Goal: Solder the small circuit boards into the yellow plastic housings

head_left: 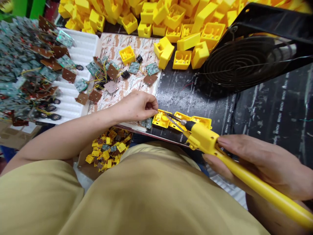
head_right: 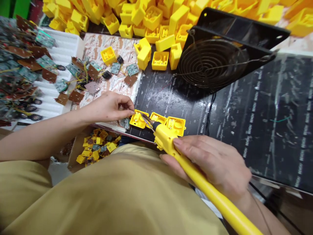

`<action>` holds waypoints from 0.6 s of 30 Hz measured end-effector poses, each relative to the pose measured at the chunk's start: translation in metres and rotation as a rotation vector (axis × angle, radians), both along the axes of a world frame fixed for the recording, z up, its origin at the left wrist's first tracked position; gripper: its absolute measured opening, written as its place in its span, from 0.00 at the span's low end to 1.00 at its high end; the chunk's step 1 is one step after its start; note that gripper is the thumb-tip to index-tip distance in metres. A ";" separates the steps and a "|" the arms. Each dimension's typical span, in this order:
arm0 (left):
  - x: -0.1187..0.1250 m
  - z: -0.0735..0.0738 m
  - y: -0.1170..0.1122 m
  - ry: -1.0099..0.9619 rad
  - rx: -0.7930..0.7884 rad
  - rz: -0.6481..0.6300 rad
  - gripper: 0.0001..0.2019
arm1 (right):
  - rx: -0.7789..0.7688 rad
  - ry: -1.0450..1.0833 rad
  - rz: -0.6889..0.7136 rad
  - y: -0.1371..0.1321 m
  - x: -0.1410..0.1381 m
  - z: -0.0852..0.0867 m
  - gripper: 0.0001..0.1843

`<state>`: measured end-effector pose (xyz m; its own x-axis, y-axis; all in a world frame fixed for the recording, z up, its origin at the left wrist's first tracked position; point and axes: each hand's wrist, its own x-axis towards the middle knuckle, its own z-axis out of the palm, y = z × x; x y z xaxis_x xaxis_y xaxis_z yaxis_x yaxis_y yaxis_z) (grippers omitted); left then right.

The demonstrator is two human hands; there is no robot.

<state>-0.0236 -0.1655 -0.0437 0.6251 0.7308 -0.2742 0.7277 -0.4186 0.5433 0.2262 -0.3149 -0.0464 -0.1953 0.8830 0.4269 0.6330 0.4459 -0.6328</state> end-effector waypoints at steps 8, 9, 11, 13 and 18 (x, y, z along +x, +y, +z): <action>0.012 0.008 0.004 0.237 0.121 -0.137 0.09 | 0.067 -0.230 0.126 0.013 0.000 -0.003 0.10; 0.013 0.010 0.005 0.264 0.124 -0.154 0.09 | 0.063 -0.241 0.132 0.014 -0.002 -0.002 0.10; 0.017 0.012 0.005 0.305 0.152 -0.194 0.10 | 0.065 -0.256 0.157 0.015 -0.005 0.000 0.06; 0.020 0.013 0.005 0.333 0.188 -0.233 0.10 | 0.124 -0.237 0.201 0.016 -0.006 0.002 0.05; 0.024 0.013 0.005 0.345 0.203 -0.259 0.09 | 0.144 -0.223 0.212 0.007 0.003 0.010 0.10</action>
<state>-0.0001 -0.1604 -0.0305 0.6914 0.6230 -0.3658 0.7088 -0.6830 0.1764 0.2295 -0.3074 -0.0365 -0.4707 0.7464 0.4705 0.6324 0.6572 -0.4101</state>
